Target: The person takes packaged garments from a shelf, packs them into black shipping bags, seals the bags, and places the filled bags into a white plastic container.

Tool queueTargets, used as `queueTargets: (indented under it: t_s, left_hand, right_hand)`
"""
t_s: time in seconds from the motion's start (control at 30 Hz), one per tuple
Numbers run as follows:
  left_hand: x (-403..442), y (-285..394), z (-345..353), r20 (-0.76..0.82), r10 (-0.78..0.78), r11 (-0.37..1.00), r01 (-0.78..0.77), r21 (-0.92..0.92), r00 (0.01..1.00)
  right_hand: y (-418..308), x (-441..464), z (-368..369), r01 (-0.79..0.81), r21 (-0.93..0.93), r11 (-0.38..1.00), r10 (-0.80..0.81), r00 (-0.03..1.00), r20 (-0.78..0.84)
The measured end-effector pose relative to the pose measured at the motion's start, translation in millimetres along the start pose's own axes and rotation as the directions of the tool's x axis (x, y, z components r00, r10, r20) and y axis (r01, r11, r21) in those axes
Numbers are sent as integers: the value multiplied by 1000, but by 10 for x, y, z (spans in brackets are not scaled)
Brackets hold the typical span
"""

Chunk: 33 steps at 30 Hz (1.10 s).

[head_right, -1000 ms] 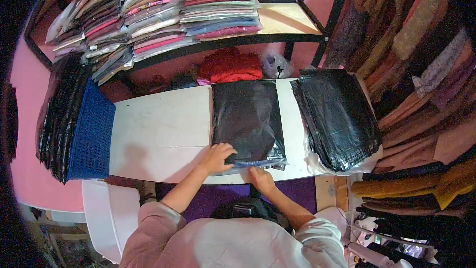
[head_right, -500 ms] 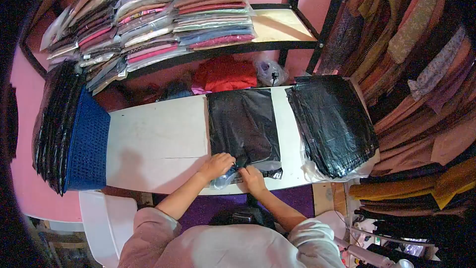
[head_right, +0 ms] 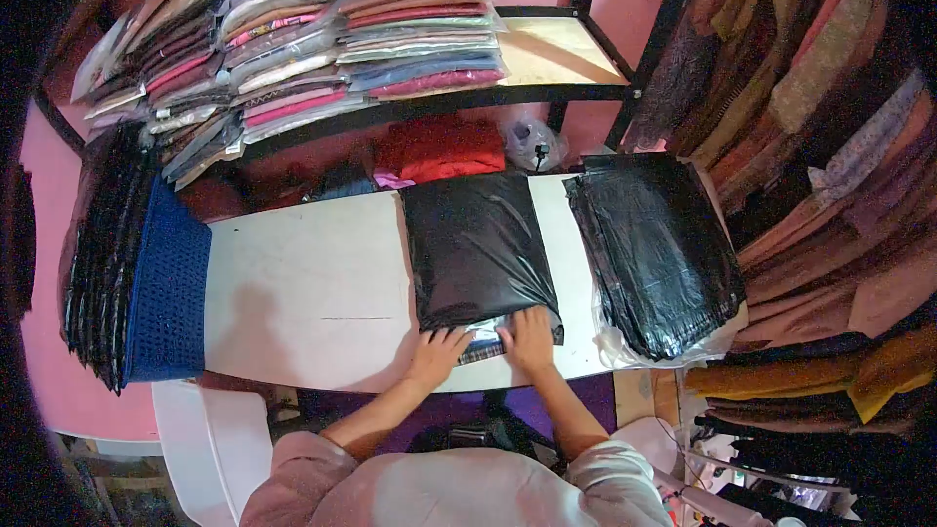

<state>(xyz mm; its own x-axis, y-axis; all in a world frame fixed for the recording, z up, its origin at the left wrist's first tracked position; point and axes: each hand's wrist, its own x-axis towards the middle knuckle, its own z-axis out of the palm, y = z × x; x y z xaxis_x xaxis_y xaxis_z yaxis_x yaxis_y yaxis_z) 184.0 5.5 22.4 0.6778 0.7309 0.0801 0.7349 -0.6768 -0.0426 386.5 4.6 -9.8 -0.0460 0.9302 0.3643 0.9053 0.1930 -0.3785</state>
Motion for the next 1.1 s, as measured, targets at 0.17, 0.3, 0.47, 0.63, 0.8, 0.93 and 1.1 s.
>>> queueTargets:
  t_s: [0.17, 0.3, 0.47, 0.63, 0.8, 0.93, 1.1]
  left_hand:
    - [70, -139, 39, 7, 2, 993, -1, -114, 1000]
    - [107, -117, 51, 22, -30, 987, 33, -157, 999]
    - [134, -114, 50, -15, -31, 983, 28, -179, 999]
    - [200, -113, -105, -26, -76, 956, 66, -285, 997]
    - [463, -227, -314, -113, -183, 961, 154, -230, 976]
    - [611, -414, -115, -133, -149, 986, 137, -94, 980]
    - [392, -580, -438, -91, -180, 975, 165, -149, 980]
  right_hand:
    - [367, -9, 78, -32, 84, 996, 18, 986, 165]
    - [467, -54, 133, -212, 197, 957, 210, 977, 33]
    - [319, -42, 99, -246, -99, 964, 235, 966, -112]
    - [-60, -37, 90, -19, 82, 996, 16, 999, 40]
    - [-130, 98, 112, 376, 360, 854, -446, 885, 133]
    - [-377, 278, -120, 377, -42, 925, -333, 859, 389]
    - [-349, 326, 63, 164, 15, 986, -150, 858, 491]
